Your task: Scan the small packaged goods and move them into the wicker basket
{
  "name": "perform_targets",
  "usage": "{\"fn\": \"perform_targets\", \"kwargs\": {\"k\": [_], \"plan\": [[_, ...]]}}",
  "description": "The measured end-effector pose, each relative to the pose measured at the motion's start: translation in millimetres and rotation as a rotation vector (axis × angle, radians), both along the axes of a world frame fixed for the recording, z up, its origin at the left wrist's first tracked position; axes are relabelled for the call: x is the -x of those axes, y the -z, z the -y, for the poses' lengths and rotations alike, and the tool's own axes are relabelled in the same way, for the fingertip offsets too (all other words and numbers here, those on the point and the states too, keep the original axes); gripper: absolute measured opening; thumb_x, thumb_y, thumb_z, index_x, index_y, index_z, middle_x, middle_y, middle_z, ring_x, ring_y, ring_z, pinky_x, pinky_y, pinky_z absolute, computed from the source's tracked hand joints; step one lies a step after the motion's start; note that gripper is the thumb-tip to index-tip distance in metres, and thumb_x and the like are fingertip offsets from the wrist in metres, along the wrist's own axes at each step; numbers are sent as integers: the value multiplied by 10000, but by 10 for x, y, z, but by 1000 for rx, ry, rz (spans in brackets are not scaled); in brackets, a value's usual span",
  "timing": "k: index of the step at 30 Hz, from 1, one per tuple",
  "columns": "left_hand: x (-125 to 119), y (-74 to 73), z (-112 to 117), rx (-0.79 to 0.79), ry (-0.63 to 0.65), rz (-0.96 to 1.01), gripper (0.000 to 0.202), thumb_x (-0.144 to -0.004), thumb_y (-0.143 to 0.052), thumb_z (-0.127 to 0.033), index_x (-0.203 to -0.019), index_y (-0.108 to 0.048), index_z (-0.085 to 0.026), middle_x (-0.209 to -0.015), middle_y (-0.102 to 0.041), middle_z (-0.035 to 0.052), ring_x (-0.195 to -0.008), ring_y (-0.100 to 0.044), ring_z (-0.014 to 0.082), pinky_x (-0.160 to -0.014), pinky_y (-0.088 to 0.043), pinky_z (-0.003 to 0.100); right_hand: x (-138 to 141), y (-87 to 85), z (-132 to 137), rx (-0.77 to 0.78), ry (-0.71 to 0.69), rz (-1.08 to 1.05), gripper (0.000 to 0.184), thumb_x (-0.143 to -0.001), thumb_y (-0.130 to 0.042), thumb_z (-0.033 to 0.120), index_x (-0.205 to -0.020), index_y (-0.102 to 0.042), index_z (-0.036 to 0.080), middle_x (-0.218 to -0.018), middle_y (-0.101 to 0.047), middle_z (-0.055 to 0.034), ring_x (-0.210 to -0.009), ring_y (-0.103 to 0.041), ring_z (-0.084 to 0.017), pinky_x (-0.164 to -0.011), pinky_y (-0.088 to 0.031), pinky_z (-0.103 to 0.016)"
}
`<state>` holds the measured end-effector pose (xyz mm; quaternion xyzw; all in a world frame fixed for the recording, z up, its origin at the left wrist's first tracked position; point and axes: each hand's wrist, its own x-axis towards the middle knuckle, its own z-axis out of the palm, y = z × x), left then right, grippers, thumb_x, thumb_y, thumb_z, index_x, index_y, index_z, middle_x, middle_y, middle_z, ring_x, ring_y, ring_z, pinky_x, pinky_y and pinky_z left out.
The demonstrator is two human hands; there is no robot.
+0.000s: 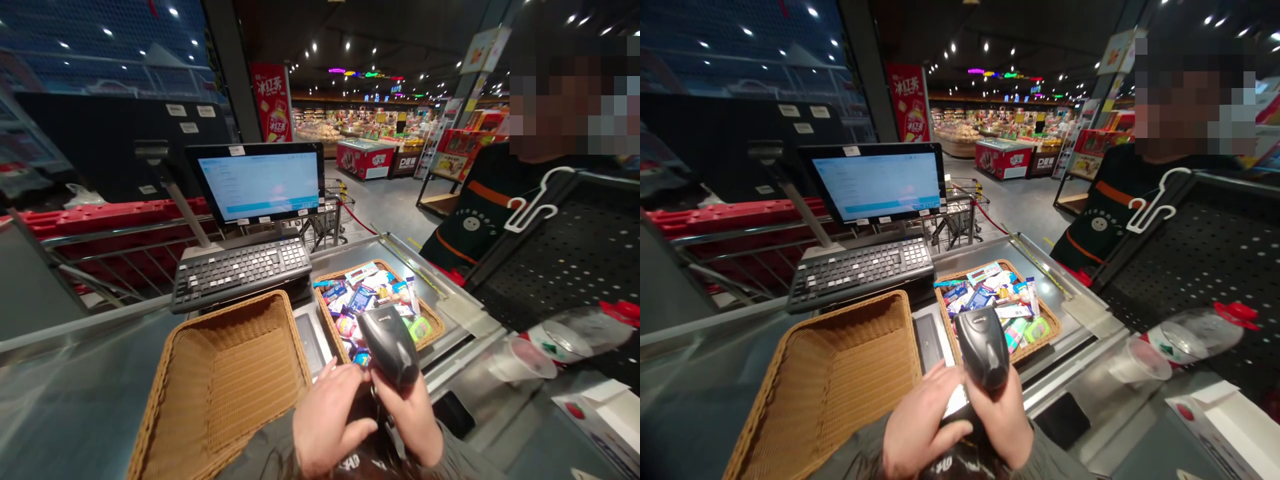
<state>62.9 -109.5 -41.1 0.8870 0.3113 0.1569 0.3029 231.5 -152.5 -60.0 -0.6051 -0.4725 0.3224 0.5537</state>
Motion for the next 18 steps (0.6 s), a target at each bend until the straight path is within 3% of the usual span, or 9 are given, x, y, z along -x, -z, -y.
{"fn": "perform_targets", "kwargs": {"k": [4,8,14,16,18], "plan": [[178,-66,-399,-116,29,-102,487,-890,-581,-394,-1341,-508,-224,-1437,-519,138,-1359,-439,306,-1179,-218,587,-397,48,-15,-63,193,2,323,-738,-749,451,-898,-686,179,-814,-747,-97,-721,-714,-249,-744,-622,-401],[221,-110,-927,-310,26,-153,384,-895,-562,-359,-1240,-563,-189,-1417,-526,162,-1357,-433,308,-1155,-232,609,-679,44,-54,-99,204,-25,317,-773,-726,441,-959,-690,187,-907,-749,-112,-789,-725,-259,-766,-616,-390],[-182,-153,-1535,-445,303,-298,205,-862,-590,-259,-1052,-628,-189,-1287,-625,110,-1303,-487,257,-1180,-220,513,-880,161,-142,-46,229,-32,385,-748,-730,489,-963,-695,173,-914,-755,-122,-824,-727,-280,-791,-603,-392],[-342,-97,-1707,-480,309,-308,139,-878,-579,-257,-983,-643,-194,-1254,-643,94,-1286,-502,242,-1184,-216,489,-943,171,-174,-22,243,-18,399,-738,-729,508,-953,-705,173,-904,-758,-117,-815,-729,-281,-793,-606,-393],[-478,-6,-1868,-499,213,-314,154,-901,-552,-276,-990,-644,-190,-1287,-622,101,-1296,-491,251,-1172,-231,515,-1010,125,-221,-4,276,11,383,-735,-726,518,-903,-723,174,-874,-763,-108,-775,-730,-266,-781,-613,-374]]}}
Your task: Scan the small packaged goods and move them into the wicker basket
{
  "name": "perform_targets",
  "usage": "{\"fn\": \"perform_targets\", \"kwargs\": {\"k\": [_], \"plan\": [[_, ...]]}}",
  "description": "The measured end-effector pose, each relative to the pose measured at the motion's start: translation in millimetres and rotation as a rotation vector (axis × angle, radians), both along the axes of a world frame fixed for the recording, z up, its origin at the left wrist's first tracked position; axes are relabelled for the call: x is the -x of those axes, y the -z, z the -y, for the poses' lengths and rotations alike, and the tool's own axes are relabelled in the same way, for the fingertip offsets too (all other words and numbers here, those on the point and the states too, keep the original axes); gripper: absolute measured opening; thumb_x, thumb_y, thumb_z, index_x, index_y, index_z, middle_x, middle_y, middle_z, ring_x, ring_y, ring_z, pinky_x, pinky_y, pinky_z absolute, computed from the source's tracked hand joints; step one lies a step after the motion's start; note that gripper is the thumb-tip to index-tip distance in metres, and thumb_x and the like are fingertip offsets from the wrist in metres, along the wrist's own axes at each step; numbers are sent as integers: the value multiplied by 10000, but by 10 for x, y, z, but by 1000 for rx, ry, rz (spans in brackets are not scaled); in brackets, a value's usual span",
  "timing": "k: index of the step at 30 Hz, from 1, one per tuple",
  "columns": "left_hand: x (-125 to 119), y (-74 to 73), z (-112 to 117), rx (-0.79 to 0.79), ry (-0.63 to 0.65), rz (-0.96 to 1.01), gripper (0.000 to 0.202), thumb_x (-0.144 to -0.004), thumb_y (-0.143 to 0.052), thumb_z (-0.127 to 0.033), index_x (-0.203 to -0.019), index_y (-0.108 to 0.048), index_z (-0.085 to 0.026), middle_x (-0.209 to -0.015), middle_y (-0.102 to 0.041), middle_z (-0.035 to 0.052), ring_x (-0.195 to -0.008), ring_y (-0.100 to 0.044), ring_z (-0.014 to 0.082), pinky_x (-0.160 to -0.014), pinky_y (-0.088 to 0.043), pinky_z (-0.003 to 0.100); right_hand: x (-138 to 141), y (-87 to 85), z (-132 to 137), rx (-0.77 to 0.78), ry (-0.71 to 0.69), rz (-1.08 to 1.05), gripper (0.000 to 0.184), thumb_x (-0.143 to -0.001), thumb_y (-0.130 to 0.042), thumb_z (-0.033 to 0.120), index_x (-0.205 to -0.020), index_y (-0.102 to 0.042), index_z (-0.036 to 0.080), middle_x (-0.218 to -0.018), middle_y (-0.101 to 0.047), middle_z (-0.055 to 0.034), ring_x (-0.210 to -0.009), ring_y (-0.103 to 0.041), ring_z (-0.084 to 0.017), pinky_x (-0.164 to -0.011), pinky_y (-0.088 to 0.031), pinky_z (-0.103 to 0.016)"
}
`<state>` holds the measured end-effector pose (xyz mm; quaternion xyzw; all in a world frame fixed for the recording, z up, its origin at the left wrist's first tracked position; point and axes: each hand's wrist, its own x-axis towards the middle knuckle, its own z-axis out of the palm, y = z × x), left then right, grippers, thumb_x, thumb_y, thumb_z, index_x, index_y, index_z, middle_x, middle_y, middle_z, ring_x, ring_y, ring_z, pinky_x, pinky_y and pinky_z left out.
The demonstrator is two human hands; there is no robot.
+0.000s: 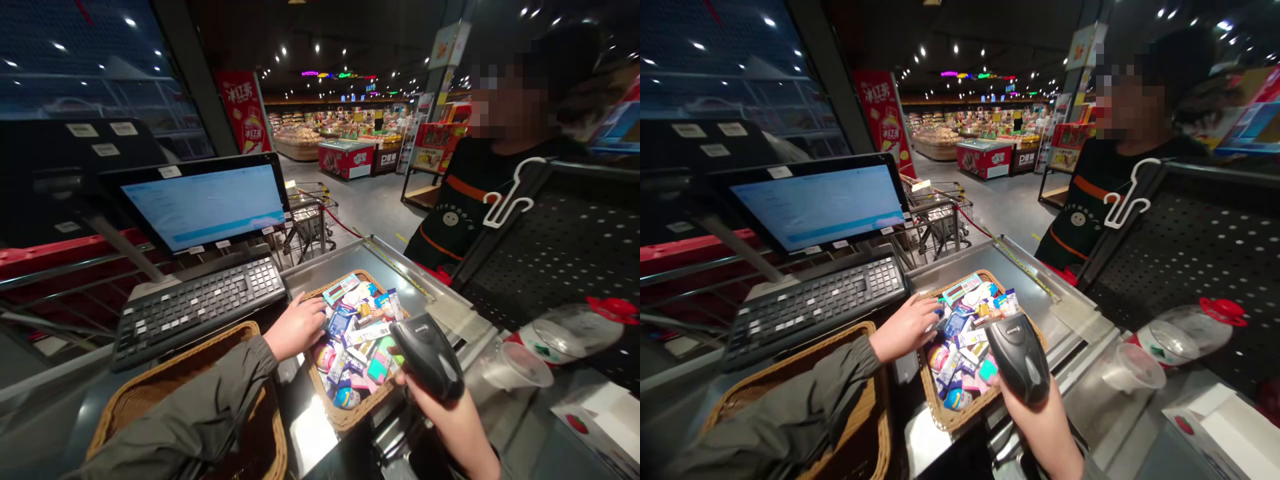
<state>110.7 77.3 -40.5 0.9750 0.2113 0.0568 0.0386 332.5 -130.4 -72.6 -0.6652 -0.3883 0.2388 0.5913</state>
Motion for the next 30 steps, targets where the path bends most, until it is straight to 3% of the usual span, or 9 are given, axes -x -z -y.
{"fn": "perform_targets", "kwargs": {"k": [2,4,7,15,21,25,30], "plan": [[-117,103,-140,-22,-133,41,196,-916,-525,-291,-1043,-635,-188,-1351,-578,111,-1319,-466,270,-1150,-256,556,-59,-88,-65,22,-11,26,340,-742,-720,505,-845,-739,181,-811,-765,-93,-724,-727,-246,-747,-620,-343],[-229,196,-254,-44,-242,80,227,-920,-514,-299,-1083,-628,-190,-1395,-542,117,-1347,-435,286,-1144,-262,577,-103,-174,-138,51,-122,20,283,-764,-708,468,-821,-748,193,-802,-769,-82,-743,-730,-247,-734,-622,-330],[-407,304,-390,-97,-324,87,258,-906,-539,-323,-1102,-631,-183,-1444,-495,138,-1394,-372,306,-1157,-224,600,-135,-208,-226,36,-141,15,285,-785,-687,451,-899,-749,197,-879,-775,-74,-818,-733,-258,-772,-616,-337],[-717,492,-612,-146,-431,-31,332,-856,-611,-434,-974,-699,-137,-1463,-466,196,-1420,-311,358,-1145,-151,671,-173,-48,-373,28,-138,168,379,-815,-661,418,-1099,-672,166,-1057,-732,-111,-993,-686,-285,-879,-571,-401],[-715,511,-677,-156,-432,-46,319,-782,-664,-436,-913,-741,-155,-1463,-472,181,-1421,-293,382,-1146,-87,691,-192,-46,-500,-65,-170,334,595,-858,-624,361,-1393,-432,189,-1398,-526,-153,-1322,-480,-294,-1135,-361,-529],[-737,559,-731,-119,-456,-52,341,-786,-654,-466,-928,-742,-169,-1446,-497,165,-1411,-318,366,-1141,-104,695,-158,-36,-553,-82,-211,441,653,-845,-622,313,-1432,-372,178,-1452,-447,-166,-1394,-374,-319,-1159,-286,-592],[-804,638,-789,-44,-533,-87,415,-803,-618,-532,-975,-731,-171,-1430,-512,170,-1393,-349,371,-1125,-148,699,-126,-62,-567,-89,-238,501,672,-830,-634,311,-1434,-370,181,-1441,-456,-161,-1405,-348,-331,-1171,-244,-613]]}}
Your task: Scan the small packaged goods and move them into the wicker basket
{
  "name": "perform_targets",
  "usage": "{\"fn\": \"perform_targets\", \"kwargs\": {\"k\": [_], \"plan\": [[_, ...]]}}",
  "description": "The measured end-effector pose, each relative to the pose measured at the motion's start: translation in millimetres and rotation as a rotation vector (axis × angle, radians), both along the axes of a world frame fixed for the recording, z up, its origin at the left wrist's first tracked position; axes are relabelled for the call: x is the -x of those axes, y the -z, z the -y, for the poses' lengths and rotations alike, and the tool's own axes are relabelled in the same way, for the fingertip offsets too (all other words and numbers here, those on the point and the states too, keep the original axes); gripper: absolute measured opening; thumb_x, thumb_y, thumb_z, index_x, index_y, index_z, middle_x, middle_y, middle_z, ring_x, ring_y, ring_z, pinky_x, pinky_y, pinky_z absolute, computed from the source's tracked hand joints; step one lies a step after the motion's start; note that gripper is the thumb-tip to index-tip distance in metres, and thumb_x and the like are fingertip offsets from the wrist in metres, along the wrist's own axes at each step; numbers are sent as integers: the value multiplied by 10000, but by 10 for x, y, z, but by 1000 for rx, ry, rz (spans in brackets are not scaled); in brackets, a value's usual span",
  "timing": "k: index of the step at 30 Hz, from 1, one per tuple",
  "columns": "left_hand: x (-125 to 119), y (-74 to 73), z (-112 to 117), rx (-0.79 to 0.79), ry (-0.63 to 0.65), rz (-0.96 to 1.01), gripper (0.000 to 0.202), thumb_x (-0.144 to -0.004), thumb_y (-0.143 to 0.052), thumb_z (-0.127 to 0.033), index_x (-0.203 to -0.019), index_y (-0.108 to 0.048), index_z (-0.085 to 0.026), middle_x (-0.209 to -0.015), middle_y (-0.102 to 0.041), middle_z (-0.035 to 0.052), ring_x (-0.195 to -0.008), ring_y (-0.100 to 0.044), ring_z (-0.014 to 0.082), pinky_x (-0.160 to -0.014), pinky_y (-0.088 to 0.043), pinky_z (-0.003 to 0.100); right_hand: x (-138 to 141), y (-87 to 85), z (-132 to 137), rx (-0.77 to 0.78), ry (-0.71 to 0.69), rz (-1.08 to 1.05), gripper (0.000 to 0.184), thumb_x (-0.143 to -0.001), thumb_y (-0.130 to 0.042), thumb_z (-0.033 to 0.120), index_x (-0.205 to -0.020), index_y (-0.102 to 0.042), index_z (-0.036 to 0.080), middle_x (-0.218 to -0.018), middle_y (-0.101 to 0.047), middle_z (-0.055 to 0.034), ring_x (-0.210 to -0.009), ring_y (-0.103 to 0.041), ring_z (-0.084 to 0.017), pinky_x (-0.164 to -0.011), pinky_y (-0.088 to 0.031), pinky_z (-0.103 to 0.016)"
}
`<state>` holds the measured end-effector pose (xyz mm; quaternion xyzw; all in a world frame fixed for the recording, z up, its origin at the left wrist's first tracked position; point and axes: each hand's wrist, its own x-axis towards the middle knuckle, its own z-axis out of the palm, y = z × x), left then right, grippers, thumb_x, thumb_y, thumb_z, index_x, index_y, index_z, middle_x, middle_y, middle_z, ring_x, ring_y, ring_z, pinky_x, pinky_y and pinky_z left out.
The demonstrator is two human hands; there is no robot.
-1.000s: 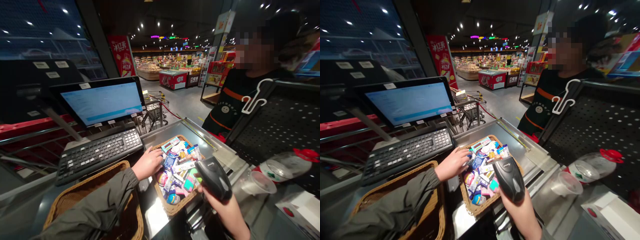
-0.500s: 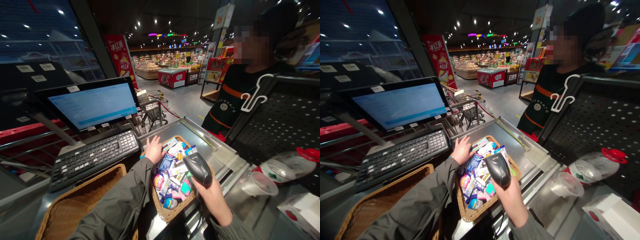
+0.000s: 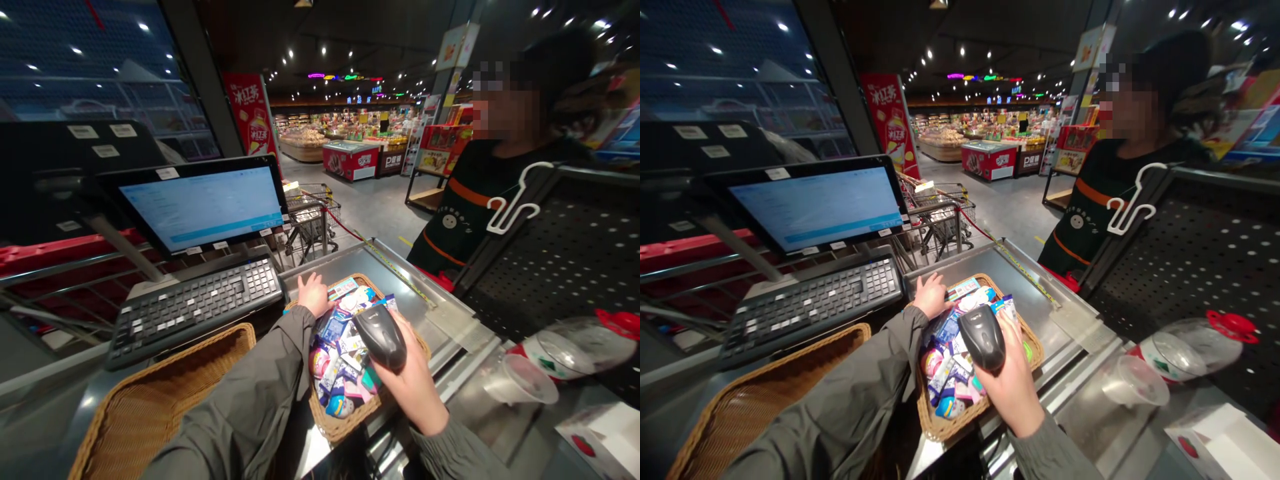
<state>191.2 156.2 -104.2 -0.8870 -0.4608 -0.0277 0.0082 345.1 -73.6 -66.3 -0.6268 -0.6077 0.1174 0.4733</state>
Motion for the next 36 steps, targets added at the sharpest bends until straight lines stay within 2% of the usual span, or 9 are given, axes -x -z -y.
{"fn": "perform_targets", "kwargs": {"k": [5,11,14,19,25,30,33,36], "plan": [[-21,12,-72,38,-25,-5,387,-814,-629,-500,-1019,-716,-183,-1386,-550,177,-1362,-395,371,-1096,-179,717,-20,12,44,7,-12,-45,660,-842,-637,328,-1429,-365,196,-1447,-462,-156,-1376,-405,-313,-1162,-296,-576],[102,-31,-163,48,118,26,270,-805,-643,-381,-965,-730,-183,-1395,-552,137,-1385,-377,314,-1170,-70,629,-52,-21,152,18,15,-70,651,-839,-637,358,-1419,-392,190,-1412,-510,-141,-1328,-472,-313,-1136,-362,-526],[172,3,-152,53,145,39,257,-770,-666,-312,-987,-719,-186,-1382,-569,119,-1360,-418,293,-1178,-105,610,-77,-27,192,44,30,-109,645,-830,-648,387,-1400,-415,194,-1369,-551,-137,-1279,-523,-317,-1111,-395,-520],[159,104,-87,41,67,69,243,-789,-659,-294,-995,-698,-171,-1384,-563,143,-1353,-429,312,-1149,-164,654,-97,11,170,73,16,-157,621,-836,-644,405,-1378,-434,186,-1369,-547,-152,-1277,-520,-322,-1103,-395,-540],[66,88,-17,19,12,122,189,-779,-654,-236,-947,-695,-159,-1491,-448,134,-1440,-294,306,-1168,-132,639,-86,33,113,51,43,-158,631,-836,-642,404,-1383,-428,174,-1360,-550,-161,-1269,-524,-320,-1104,-389,-547],[37,84,-10,62,-48,156,147,-795,-666,-316,-853,-719,-191,-1321,-608,115,-1391,-371,332,-1142,-155,678,-66,46,93,17,44,-130,582,-829,-649,396,-1341,-471,184,-1308,-591,-149,-1224,-563,-311,-1089,-414,-522],[36,33,4,66,-30,179,122,-809,-652,-302,-799,-728,-208,-1329,-614,82,-1405,-354,322,-1154,-124,673,-59,34,103,25,55,-127,605,-829,-646,401,-1359,-451,185,-1324,-581,-152,-1227,-562,-318,-1078,-423,-528],[82,-158,43,33,-33,220,154,-839,-606,-288,-789,-730,-211,-1386,-574,72,-1430,-312,323,-1148,-101,691,-84,8,115,6,69,-88,626,-822,-644,399,-1377,-433,199,-1350,-564,-145,-1254,-539,-326,-1091,-400,-542]]}}
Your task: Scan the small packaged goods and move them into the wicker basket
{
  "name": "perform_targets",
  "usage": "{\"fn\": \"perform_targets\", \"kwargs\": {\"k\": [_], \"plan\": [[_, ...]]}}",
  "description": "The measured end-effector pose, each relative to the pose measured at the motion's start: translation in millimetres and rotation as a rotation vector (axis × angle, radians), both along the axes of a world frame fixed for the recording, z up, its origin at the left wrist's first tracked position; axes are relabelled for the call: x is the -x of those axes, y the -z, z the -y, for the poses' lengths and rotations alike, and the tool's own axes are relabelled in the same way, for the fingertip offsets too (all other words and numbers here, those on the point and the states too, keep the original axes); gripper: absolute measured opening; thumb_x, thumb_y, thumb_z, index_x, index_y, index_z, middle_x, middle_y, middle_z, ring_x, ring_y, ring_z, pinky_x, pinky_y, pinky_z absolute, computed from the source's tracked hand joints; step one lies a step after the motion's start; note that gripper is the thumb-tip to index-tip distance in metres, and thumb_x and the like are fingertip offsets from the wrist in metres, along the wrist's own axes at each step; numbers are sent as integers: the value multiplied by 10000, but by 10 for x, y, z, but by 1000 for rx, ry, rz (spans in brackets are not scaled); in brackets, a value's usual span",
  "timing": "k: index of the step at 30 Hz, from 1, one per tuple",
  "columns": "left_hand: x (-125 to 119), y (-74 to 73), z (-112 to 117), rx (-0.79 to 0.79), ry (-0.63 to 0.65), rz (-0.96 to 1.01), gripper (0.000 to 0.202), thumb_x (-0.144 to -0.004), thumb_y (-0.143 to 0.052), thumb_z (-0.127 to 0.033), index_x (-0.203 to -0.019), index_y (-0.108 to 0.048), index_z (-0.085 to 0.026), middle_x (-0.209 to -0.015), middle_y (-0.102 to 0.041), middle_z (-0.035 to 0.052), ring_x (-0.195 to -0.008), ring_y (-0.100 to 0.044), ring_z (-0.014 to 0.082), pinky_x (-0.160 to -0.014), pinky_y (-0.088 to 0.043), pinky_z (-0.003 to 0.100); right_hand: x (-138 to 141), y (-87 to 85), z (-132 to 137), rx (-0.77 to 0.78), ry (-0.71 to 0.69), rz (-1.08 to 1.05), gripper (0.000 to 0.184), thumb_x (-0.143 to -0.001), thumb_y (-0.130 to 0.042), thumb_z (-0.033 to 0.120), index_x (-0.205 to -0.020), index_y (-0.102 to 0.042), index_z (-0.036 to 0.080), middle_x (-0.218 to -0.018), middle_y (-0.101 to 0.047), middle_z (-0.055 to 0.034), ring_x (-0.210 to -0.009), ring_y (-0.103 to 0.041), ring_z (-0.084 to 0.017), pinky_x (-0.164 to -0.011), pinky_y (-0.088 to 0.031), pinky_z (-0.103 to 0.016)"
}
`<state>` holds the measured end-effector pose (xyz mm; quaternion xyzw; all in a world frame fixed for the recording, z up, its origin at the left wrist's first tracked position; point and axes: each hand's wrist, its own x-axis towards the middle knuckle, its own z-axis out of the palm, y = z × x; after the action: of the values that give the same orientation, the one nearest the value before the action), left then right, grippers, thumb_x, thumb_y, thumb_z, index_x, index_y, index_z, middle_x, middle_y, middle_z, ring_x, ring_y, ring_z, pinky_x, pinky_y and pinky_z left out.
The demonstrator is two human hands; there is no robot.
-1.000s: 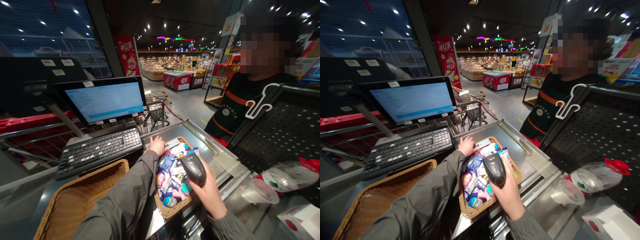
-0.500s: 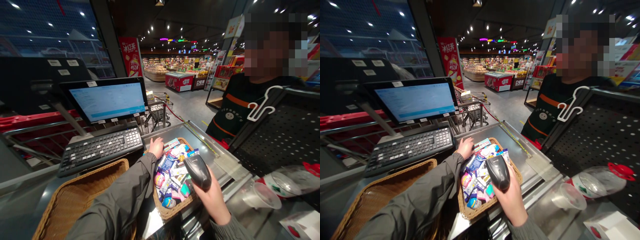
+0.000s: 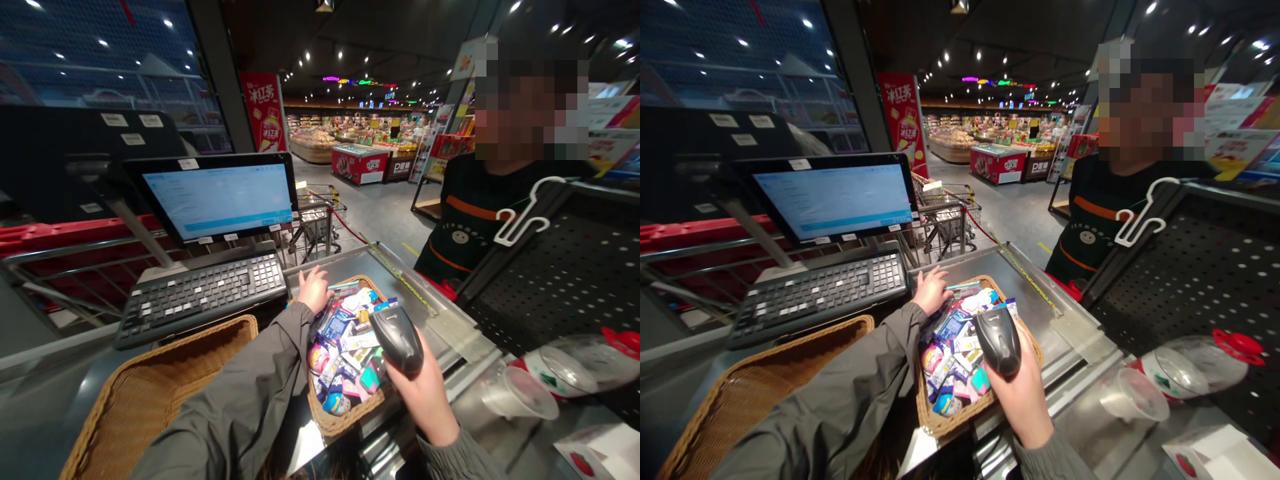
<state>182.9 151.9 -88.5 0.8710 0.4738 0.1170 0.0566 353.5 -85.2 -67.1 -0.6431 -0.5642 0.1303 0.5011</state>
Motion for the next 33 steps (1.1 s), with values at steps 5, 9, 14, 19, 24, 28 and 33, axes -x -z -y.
{"fn": "perform_targets", "kwargs": {"k": [5,9,14,19,24,28,33], "plan": [[233,-486,176,-138,64,106,248,-901,-531,-297,-742,-690,-193,-1445,-521,68,-1455,-264,329,-1126,-118,725,-41,-59,-31,-44,41,112,630,-794,-642,359,-1374,-446,206,-1407,-520,-145,-1337,-452,-351,-1121,-339,-583],[493,-745,400,-146,106,136,265,-927,-498,-311,-781,-686,-195,-1491,-469,64,-1475,-213,340,-1118,-106,738,46,-119,-72,-65,8,187,616,-799,-626,334,-1371,-447,185,-1432,-483,-163,-1373,-406,-356,-1136,-309,-603],[871,-899,652,-33,57,202,310,-950,-458,-353,-798,-685,-206,-1513,-443,35,-1486,-172,347,-1115,-112,737,300,-204,-85,-70,-71,272,640,-804,-631,303,-1392,-406,187,-1410,-491,-162,-1387,-380,-348,-1164,-240,-627],[1305,-998,863,-32,-5,209,330,-964,-423,-348,-802,-668,-199,-1549,-388,39,-1495,-137,346,-1107,-125,735,615,-343,-71,-128,-170,312,629,-758,-650,249,-1339,-419,181,-1367,-500,-173,-1381,-369,-365,-1138,-294,-626],[1674,-1044,1095,-91,-58,166,361,-973,-400,-341,-756,-643,-183,-1586,-310,41,-1501,-87,351,-1110,-96,734,914,-426,-43,-149,-258,417,561,-717,-629,190,-1260,-487,202,-1336,-521,-152,-1397,-340,-388,-1138,-277,-646],[1905,-1038,1252,-130,-84,150,375,-978,-384,-341,-743,-632,-185,-1590,-300,27,-1503,-74,347,-1113,-87,734,1122,-412,-27,-140,-295,545,526,-702,-599,151,-1223,-540,193,-1339,-524,-151,-1413,-306,-396,-1142,-232,-675],[2165,-1020,1383,-134,-108,140,365,-974,-393,-331,-733,-624,-185,-1588,-304,20,-1504,-72,344,-1113,-71,738,1344,-409,6,-105,-354,603,477,-689,-590,161,-1166,-599,172,-1352,-516,-160,-1425,-271,-404,-1141,-189,-697]]}}
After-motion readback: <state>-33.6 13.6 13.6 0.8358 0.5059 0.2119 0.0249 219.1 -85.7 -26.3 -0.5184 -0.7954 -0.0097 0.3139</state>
